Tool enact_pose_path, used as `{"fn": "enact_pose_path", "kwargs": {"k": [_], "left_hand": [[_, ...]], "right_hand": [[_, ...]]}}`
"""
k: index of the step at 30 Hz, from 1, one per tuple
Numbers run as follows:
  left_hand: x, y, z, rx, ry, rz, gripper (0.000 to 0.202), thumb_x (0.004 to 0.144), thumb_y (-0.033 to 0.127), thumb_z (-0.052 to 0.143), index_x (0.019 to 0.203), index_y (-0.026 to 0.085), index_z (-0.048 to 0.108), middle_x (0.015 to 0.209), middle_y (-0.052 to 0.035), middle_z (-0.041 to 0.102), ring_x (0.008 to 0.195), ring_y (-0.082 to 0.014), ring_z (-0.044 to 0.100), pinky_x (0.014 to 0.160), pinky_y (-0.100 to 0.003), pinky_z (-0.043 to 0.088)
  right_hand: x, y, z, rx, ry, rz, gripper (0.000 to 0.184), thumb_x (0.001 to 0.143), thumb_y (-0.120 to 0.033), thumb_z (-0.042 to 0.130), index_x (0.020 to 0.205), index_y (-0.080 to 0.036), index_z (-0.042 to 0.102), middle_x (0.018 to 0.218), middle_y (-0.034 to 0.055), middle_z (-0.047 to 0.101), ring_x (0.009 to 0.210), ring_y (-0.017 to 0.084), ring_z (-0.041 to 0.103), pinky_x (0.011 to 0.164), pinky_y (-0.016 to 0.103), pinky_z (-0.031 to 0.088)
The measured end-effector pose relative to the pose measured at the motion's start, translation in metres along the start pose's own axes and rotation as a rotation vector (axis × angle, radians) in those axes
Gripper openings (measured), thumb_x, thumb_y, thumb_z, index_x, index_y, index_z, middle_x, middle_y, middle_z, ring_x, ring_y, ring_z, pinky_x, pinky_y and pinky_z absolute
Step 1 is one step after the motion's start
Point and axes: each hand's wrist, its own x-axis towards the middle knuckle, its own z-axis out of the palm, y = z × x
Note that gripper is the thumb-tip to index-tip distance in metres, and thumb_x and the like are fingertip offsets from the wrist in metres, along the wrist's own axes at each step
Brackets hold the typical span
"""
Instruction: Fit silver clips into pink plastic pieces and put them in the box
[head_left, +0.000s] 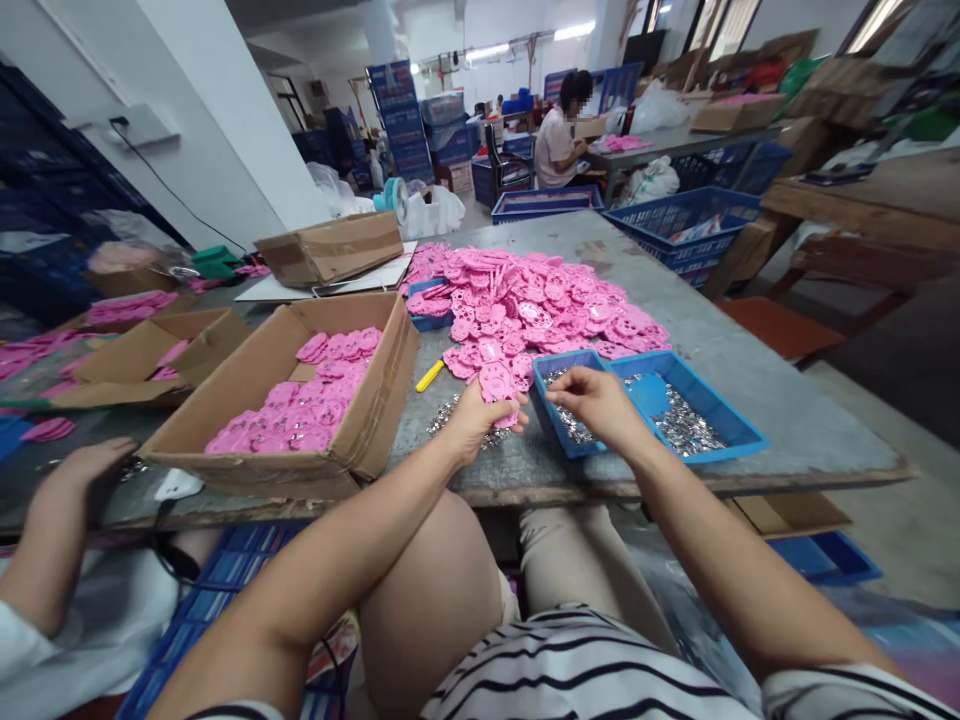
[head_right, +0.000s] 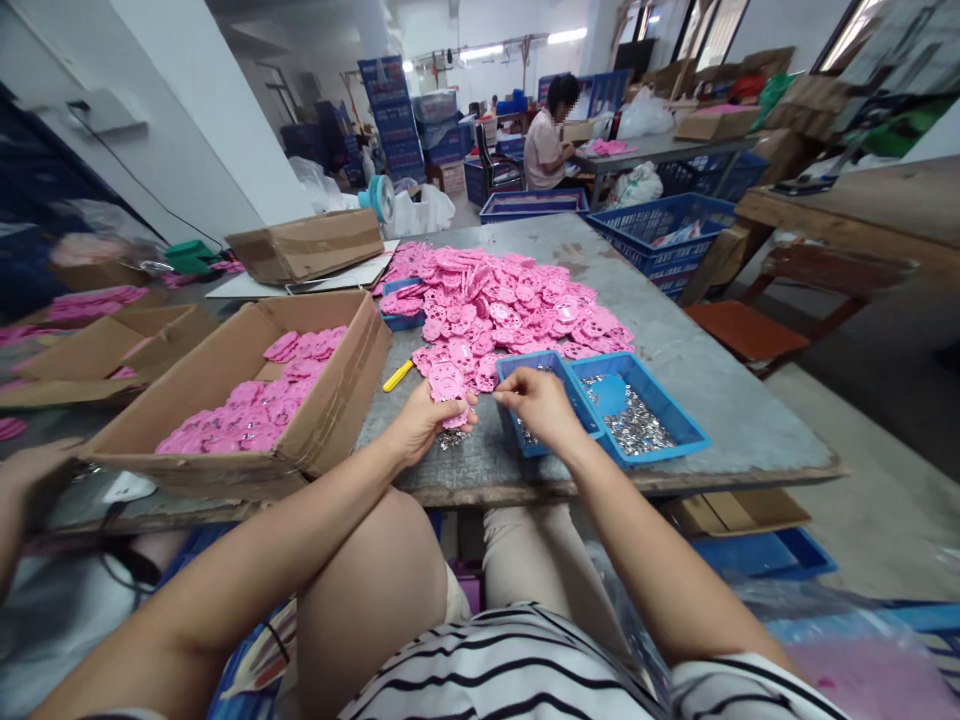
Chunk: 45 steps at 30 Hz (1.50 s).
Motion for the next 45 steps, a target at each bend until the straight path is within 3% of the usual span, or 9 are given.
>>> {"fn": "enact_pose_path", "kwargs": {"k": [5,8,14,21,25,27,31,34,45], "left_hand": [[0.000,0.002,0.000,-0.028,0.034,0.047,0.044,0.053,0.022,0.076,0.089,0.016,0.051,0.072,0.0011,0.064,0.054,-0.0125,0.062,0.048,-0.024,0.052],[0.000,0.003,0.000,-0.050,0.048,0.071,0.044,0.052,0.023,0.075,0.088,0.016,0.051,0.071,0.0015,0.063,0.053,-0.0126,0.062,0.047,-0.024,0.051],[0.001,0.004,0.002,-0.061,0.035,0.075,0.045,0.051,0.026,0.078,0.086,0.015,0.053,0.072,0.0001,0.064,0.053,-0.0131,0.062,0.046,-0.024,0.050],[0.002,0.003,0.000,-0.079,0.027,0.057,0.048,0.049,0.027,0.082,0.086,0.015,0.054,0.072,-0.0005,0.065,0.053,-0.0127,0.062,0.045,-0.023,0.049],[0.002,0.003,-0.001,-0.104,0.038,0.022,0.050,0.048,0.023,0.083,0.087,0.015,0.053,0.067,0.0013,0.064,0.052,-0.0128,0.062,0.046,-0.023,0.049],[0.002,0.003,-0.003,-0.108,0.050,0.000,0.050,0.047,0.022,0.083,0.086,0.015,0.052,0.066,0.0015,0.064,0.050,-0.0124,0.061,0.046,-0.022,0.049],[0.002,0.003,-0.005,-0.090,0.063,-0.028,0.050,0.048,0.022,0.083,0.086,0.015,0.052,0.066,0.0002,0.065,0.049,-0.0125,0.062,0.044,-0.021,0.047],[0.002,0.003,-0.005,-0.080,0.060,-0.013,0.053,0.045,0.023,0.084,0.086,0.014,0.052,0.066,0.0005,0.065,0.049,-0.0125,0.061,0.044,-0.021,0.047],[0.002,0.000,0.001,0.020,0.139,0.112,0.050,0.051,0.022,0.078,0.091,0.017,0.050,0.068,0.0028,0.062,0.051,-0.0105,0.058,0.046,-0.022,0.048]], "right_hand": [[-0.007,-0.008,0.033,0.370,-0.149,0.131,0.040,0.051,-0.051,0.080,0.059,-0.018,0.058,0.047,-0.0069,0.046,0.039,0.004,0.027,0.041,0.023,0.019],[-0.007,-0.005,0.037,0.521,-0.138,0.167,0.037,0.052,-0.047,0.081,0.061,-0.018,0.061,0.046,-0.0073,0.045,0.038,0.003,0.023,0.041,0.023,0.014],[-0.007,0.000,0.039,0.581,-0.084,0.161,0.036,0.051,-0.045,0.083,0.061,-0.017,0.064,0.044,-0.0076,0.042,0.040,0.003,0.024,0.042,0.023,0.013],[-0.004,0.006,0.042,0.442,-0.046,0.057,0.032,0.060,-0.047,0.078,0.065,-0.018,0.066,0.052,-0.0052,0.049,0.044,0.005,0.028,0.043,0.024,0.020],[-0.005,0.012,0.044,0.175,0.047,-0.229,0.019,0.074,-0.038,0.070,0.065,-0.021,0.069,0.066,0.0009,0.059,0.064,0.015,0.052,0.059,0.029,0.042],[-0.007,0.014,0.045,0.029,0.082,-0.386,0.014,0.080,-0.032,0.064,0.071,-0.023,0.071,0.073,0.0028,0.060,0.074,0.017,0.056,0.068,0.032,0.046],[-0.012,0.018,0.045,-0.128,0.079,-0.552,0.013,0.082,-0.023,0.060,0.082,-0.023,0.073,0.079,0.0033,0.058,0.075,0.017,0.057,0.068,0.031,0.047],[-0.012,0.020,0.045,-0.126,0.104,-0.552,0.012,0.082,-0.022,0.060,0.078,-0.022,0.072,0.077,0.0027,0.057,0.072,0.016,0.056,0.066,0.030,0.047],[-0.012,0.024,0.056,0.009,0.165,-0.316,0.017,0.081,-0.031,0.063,0.068,-0.024,0.071,0.073,0.0034,0.059,0.075,0.019,0.055,0.068,0.033,0.045]]}}
